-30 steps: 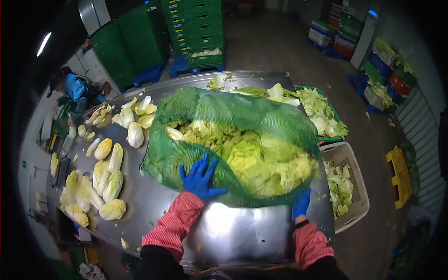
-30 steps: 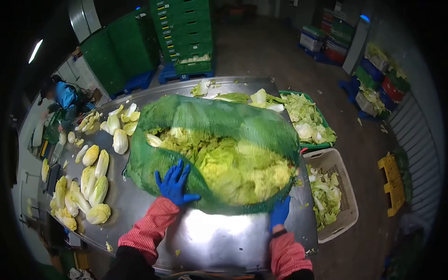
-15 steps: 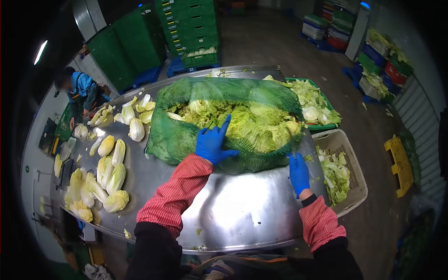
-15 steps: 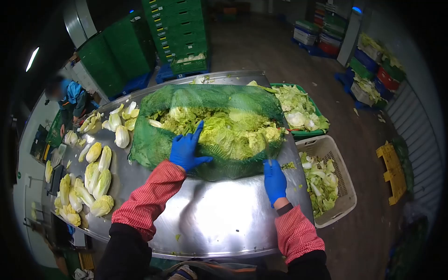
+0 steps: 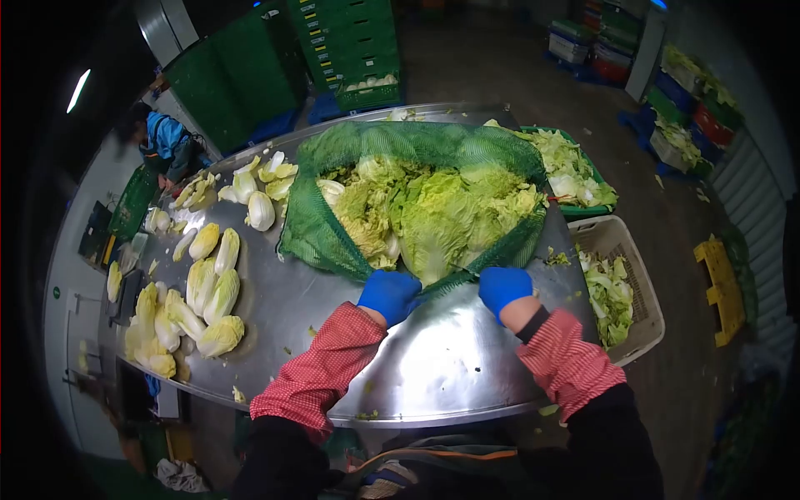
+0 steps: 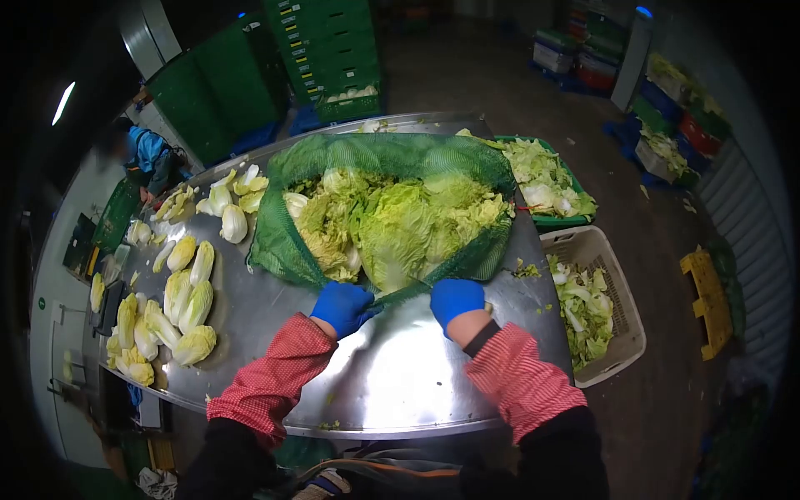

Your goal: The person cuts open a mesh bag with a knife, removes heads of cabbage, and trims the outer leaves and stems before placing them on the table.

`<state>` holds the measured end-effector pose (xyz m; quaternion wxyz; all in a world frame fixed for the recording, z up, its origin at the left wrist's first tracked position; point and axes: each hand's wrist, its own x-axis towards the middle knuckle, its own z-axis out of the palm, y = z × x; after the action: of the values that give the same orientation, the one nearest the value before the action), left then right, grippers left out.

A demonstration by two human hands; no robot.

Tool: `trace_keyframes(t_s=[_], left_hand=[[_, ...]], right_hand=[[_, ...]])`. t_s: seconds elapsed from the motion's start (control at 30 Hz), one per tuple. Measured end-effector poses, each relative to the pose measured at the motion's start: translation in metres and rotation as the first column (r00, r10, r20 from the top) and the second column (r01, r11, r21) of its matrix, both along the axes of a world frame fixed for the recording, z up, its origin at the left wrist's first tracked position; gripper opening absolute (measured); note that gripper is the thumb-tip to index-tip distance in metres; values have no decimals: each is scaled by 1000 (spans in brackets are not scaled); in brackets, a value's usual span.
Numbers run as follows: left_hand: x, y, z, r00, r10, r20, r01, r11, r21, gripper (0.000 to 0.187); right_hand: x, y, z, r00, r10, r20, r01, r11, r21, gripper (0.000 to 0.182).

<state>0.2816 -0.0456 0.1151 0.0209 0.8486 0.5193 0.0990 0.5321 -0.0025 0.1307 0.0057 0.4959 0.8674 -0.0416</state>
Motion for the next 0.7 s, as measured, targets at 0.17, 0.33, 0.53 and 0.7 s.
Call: trace_keyframes(t_s=[0.17,0.33,0.53,0.7], left_hand=[[-1,-5,-20,1000,12,18,-12,1000,-4,30],[-24,-30,-44,995,71,-73,-89,956,-281,37],[-56,7,-59,842,438,314,-109,709,-696,59],[-8,112,24,414,163,895,-209,975,-80,46]], right_hand=[[-24,-9,-53,992,-88,-92,85,996,-37,13],[35,-69,-124,951,-294,-92,252,914,-318,24],[64,-97,-111,871,-389,-299,228,860,-457,27],[62,-83,-78,659,-538,-525,288,826,-485,22]])
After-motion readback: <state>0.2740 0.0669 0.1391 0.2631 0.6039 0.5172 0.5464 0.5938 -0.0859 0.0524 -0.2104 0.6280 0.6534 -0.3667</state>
